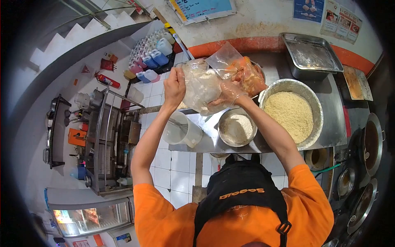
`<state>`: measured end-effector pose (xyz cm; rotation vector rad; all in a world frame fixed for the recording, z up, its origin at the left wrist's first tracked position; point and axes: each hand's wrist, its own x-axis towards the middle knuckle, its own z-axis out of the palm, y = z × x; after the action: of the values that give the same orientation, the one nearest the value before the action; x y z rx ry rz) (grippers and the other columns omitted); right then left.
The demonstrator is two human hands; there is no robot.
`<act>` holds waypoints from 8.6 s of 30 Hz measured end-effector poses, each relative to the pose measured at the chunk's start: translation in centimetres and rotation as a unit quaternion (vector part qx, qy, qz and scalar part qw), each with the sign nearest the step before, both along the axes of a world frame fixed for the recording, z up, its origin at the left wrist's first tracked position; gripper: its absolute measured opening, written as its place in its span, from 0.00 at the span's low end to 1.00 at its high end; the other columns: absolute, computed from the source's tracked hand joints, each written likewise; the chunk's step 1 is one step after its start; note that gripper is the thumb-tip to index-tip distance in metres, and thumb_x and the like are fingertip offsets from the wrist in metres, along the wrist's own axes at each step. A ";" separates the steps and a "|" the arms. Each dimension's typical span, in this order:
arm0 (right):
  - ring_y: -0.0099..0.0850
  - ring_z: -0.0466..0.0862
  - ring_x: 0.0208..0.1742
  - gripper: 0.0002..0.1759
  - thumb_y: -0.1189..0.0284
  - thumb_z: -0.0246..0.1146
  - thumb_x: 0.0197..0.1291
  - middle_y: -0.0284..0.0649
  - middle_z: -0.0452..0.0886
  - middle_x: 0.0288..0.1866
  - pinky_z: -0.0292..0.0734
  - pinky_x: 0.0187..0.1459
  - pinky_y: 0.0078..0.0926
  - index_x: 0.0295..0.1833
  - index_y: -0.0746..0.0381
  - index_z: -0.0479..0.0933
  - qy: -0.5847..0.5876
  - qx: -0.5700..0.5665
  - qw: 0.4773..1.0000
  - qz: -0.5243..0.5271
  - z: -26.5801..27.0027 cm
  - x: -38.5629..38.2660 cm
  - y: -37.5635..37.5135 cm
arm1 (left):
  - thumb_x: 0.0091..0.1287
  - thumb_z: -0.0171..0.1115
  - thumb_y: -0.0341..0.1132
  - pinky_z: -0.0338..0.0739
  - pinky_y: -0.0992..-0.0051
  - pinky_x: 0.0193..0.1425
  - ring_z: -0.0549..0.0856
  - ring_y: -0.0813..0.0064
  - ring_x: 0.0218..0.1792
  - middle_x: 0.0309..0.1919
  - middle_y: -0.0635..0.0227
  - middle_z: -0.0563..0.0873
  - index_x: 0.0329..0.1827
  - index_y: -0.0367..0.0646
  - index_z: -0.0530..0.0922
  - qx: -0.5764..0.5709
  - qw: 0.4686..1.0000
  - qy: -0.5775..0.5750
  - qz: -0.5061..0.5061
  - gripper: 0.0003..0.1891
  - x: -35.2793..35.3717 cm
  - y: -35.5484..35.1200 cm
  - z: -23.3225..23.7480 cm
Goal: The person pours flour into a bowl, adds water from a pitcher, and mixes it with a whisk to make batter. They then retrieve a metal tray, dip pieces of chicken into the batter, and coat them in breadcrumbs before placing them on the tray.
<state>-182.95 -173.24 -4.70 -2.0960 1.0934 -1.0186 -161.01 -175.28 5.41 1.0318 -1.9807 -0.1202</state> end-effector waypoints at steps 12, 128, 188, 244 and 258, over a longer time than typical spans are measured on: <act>0.52 0.81 0.60 0.48 0.49 0.78 0.42 0.58 0.80 0.58 0.74 0.61 0.44 0.64 0.63 0.67 0.234 0.123 0.963 0.042 -7.4 4.4 -3.8 | 0.76 0.53 0.50 0.76 0.51 0.39 0.84 0.41 0.34 0.27 0.46 0.84 0.44 0.40 0.76 0.230 0.937 -0.263 0.003 0.19 6.0 -5.5 -7.9; 0.45 0.87 0.42 0.15 0.77 0.70 0.50 0.50 0.87 0.41 0.80 0.45 0.37 0.46 0.65 0.85 0.055 0.053 0.988 0.132 6.5 5.1 9.6 | 0.49 0.66 0.21 0.56 0.79 0.28 0.60 0.85 0.19 0.13 0.79 0.65 0.11 0.42 0.64 0.331 0.856 0.376 0.127 0.18 7.3 17.6 -8.0; 0.31 0.87 0.42 0.13 0.70 0.65 0.67 0.44 0.86 0.46 0.88 0.43 0.28 0.50 0.69 0.81 -0.484 0.190 0.833 -0.191 -0.2 -3.5 18.9 | 0.56 0.71 0.31 0.53 0.78 0.23 0.60 0.87 0.19 0.11 0.80 0.64 0.11 0.38 0.64 0.315 0.921 0.167 0.153 0.23 7.3 17.2 -9.4; 0.23 0.85 0.35 0.10 0.70 0.66 0.64 0.36 0.88 0.34 0.80 0.38 0.22 0.42 0.66 0.86 -0.166 0.207 0.942 -0.205 -9.9 -2.0 19.1 | 0.66 0.58 0.36 0.80 0.72 0.45 0.81 0.72 0.35 0.33 0.67 0.80 0.38 0.42 0.74 0.237 0.656 0.696 0.170 0.07 15.2 17.4 -18.9; 0.24 0.85 0.35 0.09 0.72 0.66 0.65 0.37 0.88 0.35 0.82 0.40 0.24 0.44 0.67 0.86 -0.214 0.283 0.916 -0.184 -8.7 -3.0 18.8 | 0.72 0.57 0.23 0.88 0.75 0.42 0.85 0.72 0.50 0.61 0.59 0.75 0.76 0.42 0.65 0.568 0.754 0.329 0.007 0.29 0.4 17.6 -23.3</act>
<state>-185.96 -154.39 -13.41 -1.1640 1.3705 -1.0944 -160.64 -157.64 -17.92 1.4236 -1.1009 -1.6067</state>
